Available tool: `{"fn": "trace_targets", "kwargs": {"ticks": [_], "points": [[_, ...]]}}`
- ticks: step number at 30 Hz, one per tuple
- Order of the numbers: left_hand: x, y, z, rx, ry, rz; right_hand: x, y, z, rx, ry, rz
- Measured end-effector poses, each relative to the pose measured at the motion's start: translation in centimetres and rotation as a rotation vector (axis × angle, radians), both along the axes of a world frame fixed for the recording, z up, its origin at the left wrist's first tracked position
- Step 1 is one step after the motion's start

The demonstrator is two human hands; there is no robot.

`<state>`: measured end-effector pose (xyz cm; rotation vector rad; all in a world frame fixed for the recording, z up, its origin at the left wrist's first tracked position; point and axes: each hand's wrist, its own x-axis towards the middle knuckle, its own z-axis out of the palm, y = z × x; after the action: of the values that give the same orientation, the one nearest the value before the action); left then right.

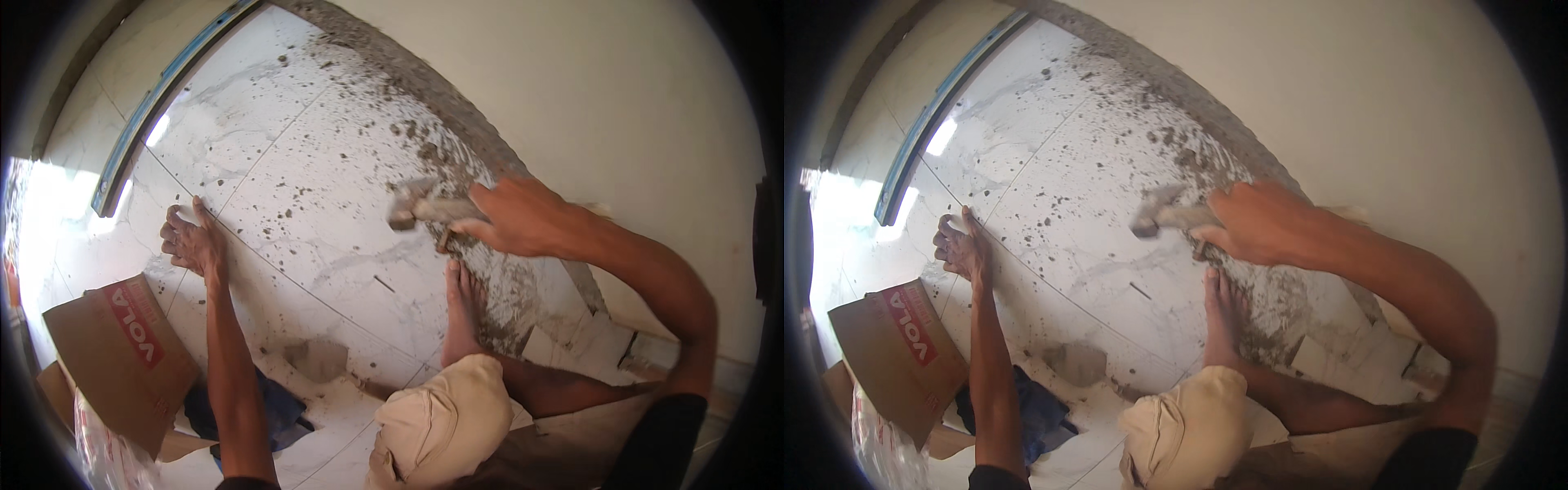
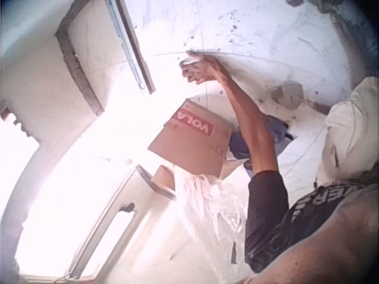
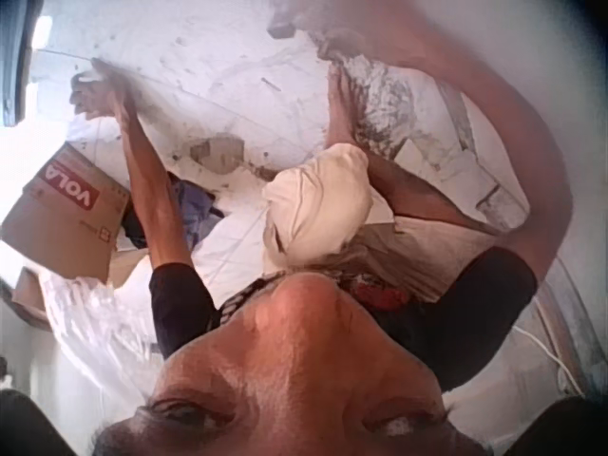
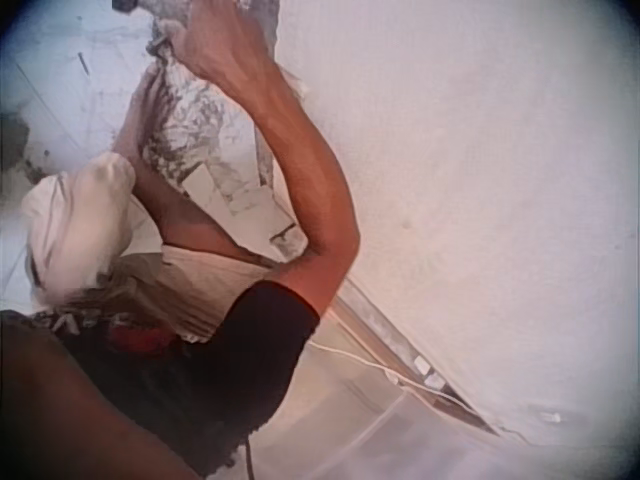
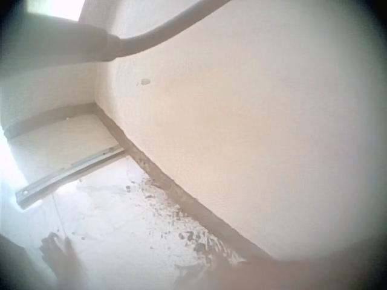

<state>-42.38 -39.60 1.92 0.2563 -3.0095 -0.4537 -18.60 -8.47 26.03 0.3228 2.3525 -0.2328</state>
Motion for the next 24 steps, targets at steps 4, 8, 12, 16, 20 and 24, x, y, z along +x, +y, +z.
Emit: {"fn": "trace_targets", "kwargs": {"ticks": [4,8,12,16,20,24], "points": [[0.0,-1.2,-1.8,0.023,0.062,-0.04,10.6,-0.9,5.7,0.037,-0.137,-0.047],[0.4,-1.8,-1.7,0.014,0.014,-0.105,19.8,-1.5,6.1,0.125,0.038,-0.076],[1.2,-1.9,-0.8,-0.055,0.01,-0.203,19.1,-0.5,-1.3,0.182,0.429,-0.05],[2.3,0.1,-1.5,-0.021,0.026,-0.249,13.3,2.6,-9.7,0.447,0.72,0.125],[2.1,-0.5,-1.6,-0.032,0.015,-0.231,5.5,4.8,-14.7,0.514,0.751,0.073],[2.0,-0.2,-1.1,-0.009,0.014,-0.218,1.0,6.5,-15.8,0.644,0.86,0.147]]}}
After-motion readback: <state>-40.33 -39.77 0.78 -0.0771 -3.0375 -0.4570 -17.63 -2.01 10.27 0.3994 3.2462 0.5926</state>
